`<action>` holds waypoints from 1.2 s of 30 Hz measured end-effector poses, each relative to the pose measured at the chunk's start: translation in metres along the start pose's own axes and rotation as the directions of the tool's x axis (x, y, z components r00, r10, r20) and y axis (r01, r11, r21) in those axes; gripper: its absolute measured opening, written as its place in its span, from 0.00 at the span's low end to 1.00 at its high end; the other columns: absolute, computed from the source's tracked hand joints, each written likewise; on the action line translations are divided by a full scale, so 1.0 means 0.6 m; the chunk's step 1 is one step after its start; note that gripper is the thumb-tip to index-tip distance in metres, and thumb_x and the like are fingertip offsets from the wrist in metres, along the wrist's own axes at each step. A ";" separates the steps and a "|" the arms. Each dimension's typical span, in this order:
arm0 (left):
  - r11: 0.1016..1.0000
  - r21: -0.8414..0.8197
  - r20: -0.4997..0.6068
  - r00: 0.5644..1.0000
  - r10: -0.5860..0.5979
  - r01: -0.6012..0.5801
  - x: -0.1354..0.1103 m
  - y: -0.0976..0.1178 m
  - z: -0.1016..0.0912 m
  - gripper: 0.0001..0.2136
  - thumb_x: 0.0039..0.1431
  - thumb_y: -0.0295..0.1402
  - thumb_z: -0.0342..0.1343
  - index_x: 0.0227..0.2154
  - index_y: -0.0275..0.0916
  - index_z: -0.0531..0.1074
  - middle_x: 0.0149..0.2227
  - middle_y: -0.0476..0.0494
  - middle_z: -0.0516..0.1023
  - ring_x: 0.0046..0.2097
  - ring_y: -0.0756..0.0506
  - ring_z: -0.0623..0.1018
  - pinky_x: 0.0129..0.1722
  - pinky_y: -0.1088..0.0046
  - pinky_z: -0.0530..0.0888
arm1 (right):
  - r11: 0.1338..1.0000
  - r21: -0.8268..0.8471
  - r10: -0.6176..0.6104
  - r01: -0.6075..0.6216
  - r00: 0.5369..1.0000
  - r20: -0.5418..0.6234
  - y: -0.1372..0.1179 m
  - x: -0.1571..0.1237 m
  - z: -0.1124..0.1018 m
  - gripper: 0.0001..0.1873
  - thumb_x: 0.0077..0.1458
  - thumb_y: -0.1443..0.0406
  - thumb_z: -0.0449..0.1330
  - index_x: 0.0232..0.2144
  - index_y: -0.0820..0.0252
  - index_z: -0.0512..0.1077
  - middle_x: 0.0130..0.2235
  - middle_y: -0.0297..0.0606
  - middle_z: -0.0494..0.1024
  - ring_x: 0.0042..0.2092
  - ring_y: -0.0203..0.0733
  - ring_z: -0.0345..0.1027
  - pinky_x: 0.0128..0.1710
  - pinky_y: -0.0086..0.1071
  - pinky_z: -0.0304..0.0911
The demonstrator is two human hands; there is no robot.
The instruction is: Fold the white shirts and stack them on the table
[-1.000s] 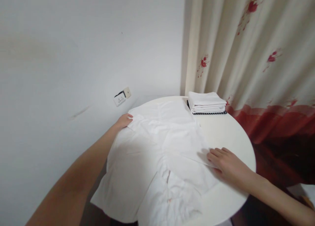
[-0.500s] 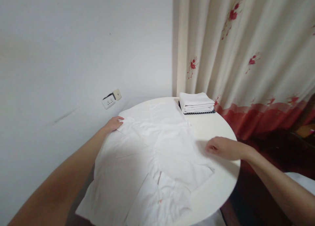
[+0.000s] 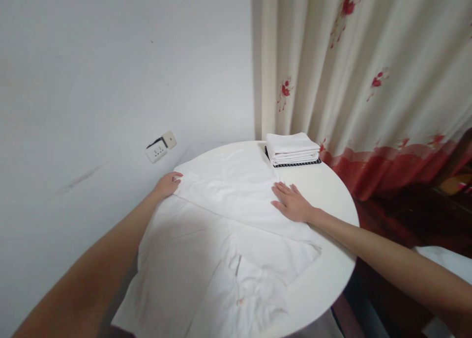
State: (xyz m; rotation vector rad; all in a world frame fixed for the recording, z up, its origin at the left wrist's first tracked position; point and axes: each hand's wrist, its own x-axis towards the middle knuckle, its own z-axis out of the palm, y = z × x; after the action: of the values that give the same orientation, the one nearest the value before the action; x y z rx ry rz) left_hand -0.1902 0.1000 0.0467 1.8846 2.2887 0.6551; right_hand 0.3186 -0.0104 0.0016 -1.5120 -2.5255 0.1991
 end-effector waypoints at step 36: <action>0.782 0.122 0.334 0.767 0.548 -0.611 -0.188 0.269 0.159 0.26 0.72 0.50 0.36 0.70 0.55 0.51 0.73 0.47 0.47 0.73 0.36 0.48 0.68 0.45 0.49 | 0.955 -0.045 0.287 -0.295 0.949 -0.133 0.032 0.036 0.010 0.36 0.69 0.49 0.38 0.68 0.68 0.53 0.71 0.59 0.49 0.72 0.59 0.40 0.65 0.63 0.42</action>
State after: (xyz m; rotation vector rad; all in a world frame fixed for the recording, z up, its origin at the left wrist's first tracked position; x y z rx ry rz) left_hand 0.0155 0.0396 0.0023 2.6337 1.6355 0.1402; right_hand 0.3234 0.0178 -0.0061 -1.8573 -2.2242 0.0620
